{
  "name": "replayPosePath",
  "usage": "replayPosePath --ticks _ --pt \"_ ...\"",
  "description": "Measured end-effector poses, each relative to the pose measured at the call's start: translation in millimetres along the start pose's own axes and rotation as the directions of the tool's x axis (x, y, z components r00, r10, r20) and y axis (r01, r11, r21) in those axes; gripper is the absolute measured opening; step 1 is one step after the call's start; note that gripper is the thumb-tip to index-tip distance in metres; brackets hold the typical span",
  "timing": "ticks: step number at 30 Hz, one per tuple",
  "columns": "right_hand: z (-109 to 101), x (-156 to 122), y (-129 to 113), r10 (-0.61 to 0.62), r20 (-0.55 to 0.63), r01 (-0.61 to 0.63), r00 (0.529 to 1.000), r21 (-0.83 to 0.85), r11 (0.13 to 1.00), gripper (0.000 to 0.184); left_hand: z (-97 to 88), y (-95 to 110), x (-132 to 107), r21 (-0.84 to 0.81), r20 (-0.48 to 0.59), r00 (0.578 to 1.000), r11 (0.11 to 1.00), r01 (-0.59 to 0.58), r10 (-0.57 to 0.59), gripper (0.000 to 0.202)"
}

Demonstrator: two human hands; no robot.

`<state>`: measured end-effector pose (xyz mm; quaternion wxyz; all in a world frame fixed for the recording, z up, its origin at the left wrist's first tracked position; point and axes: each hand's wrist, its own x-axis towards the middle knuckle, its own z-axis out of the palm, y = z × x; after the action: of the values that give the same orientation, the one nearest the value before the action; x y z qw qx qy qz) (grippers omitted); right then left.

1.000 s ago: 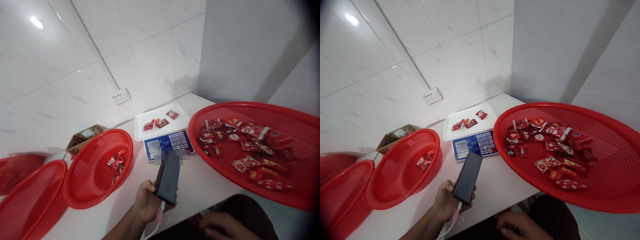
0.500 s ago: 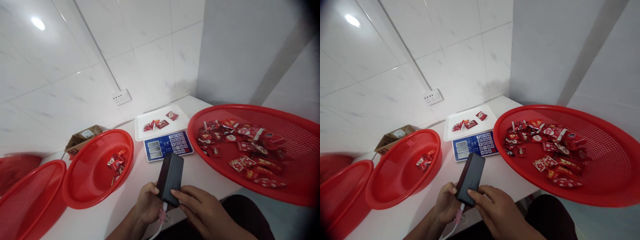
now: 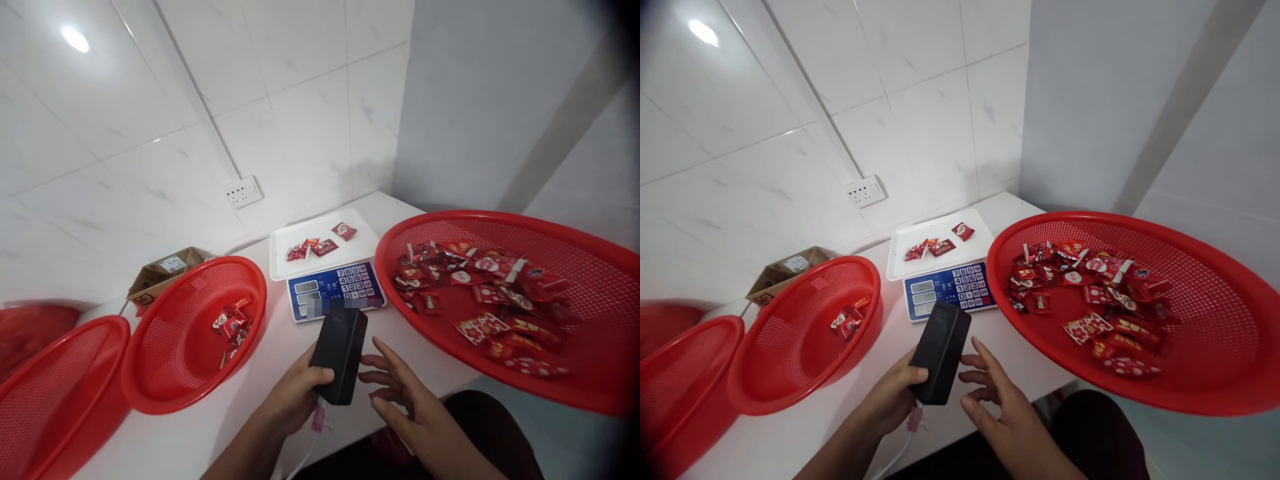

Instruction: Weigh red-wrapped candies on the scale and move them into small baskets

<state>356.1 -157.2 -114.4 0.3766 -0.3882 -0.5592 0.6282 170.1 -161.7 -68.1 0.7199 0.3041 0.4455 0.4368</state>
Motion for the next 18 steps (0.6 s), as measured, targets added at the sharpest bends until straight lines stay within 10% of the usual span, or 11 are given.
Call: replayPosePath --ticks 4,13,18 --pt "4.2 7.4 -3.9 0.134 0.109 -0.163 0.985 0.332 0.929 0.086 5.3 5.4 -1.9 0.283 0.065 0.992 0.952 -0.119 0.105 0.065" --pt "20.9 12.6 -2.4 0.152 0.134 -0.202 0.979 0.665 0.719 0.062 8.6 -4.8 -15.0 0.706 0.016 0.973 0.687 -0.173 0.229 0.092" --pt "20.9 19.0 8.1 0.178 0.150 -0.228 0.972 0.771 0.594 0.056 4.3 2.7 -23.2 0.575 -0.004 0.993 0.813 -0.093 0.116 0.097"
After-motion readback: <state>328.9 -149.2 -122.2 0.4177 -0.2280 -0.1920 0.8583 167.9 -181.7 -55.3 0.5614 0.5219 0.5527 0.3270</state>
